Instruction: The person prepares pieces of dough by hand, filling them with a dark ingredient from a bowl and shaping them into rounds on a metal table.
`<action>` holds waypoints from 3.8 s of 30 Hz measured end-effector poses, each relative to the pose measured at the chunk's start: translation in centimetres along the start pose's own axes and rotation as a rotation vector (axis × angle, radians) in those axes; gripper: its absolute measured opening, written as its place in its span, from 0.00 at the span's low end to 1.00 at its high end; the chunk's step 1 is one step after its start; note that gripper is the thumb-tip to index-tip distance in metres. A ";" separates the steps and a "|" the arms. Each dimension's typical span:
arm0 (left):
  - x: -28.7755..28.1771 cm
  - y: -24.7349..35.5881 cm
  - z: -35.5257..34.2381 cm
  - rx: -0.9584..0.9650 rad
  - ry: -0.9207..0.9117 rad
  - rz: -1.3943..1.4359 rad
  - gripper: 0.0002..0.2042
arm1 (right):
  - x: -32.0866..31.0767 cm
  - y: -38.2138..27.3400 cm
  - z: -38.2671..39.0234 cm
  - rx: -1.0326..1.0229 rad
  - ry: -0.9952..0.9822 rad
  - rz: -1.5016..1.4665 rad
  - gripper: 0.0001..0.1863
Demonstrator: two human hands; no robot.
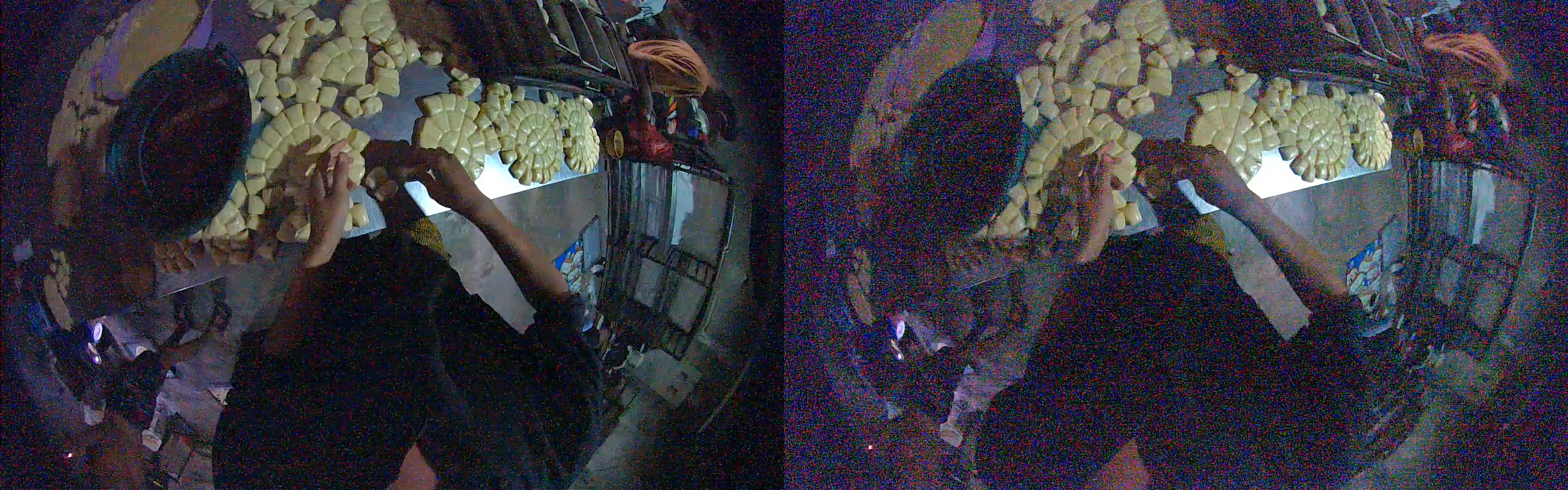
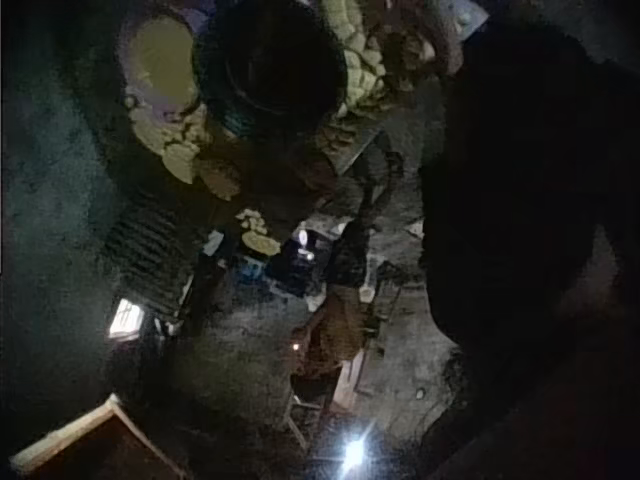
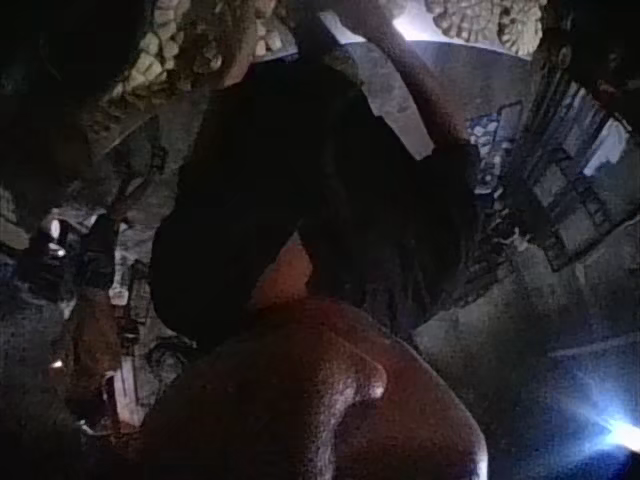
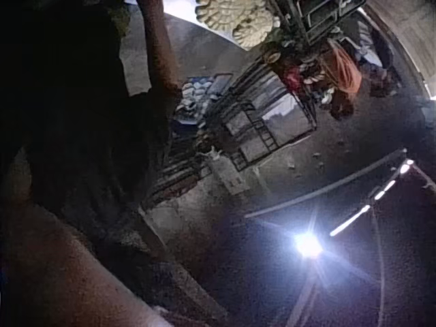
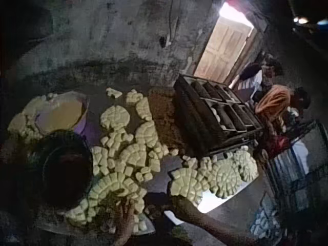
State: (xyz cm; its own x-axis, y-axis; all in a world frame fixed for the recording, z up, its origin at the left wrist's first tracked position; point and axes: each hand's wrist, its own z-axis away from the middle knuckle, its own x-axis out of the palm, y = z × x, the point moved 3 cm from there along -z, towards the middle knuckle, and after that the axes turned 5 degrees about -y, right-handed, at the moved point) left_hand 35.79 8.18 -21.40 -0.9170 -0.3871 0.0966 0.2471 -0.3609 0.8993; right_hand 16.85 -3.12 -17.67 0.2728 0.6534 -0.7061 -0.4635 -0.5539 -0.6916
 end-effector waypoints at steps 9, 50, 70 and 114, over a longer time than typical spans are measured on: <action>-0.7 1.7 1.1 0.155 0.279 0.045 0.13 | -2.2 0.6 -2.0 -0.245 0.144 0.430 0.19; -13.9 17.9 2.3 1.126 0.708 0.073 0.38 | -0.3 -28.0 -21.1 -0.325 -0.317 -1.008 0.33; -24.0 21.3 4.1 0.546 0.519 0.290 0.16 | -5.2 -21.3 -49.3 -0.413 -0.172 0.531 0.26; 18.8 14.3 12.4 0.711 0.369 0.012 0.06 | -20.8 -9.0 9.7 -1.038 0.118 -0.108 0.10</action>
State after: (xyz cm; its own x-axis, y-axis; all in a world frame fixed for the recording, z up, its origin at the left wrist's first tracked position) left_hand 18.20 6.28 -1.46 -0.7218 -0.6883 0.0721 -0.1167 0.2238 0.9676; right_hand 7.20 -6.67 4.70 0.3758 0.7021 -0.6049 0.5036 -0.7027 -0.5026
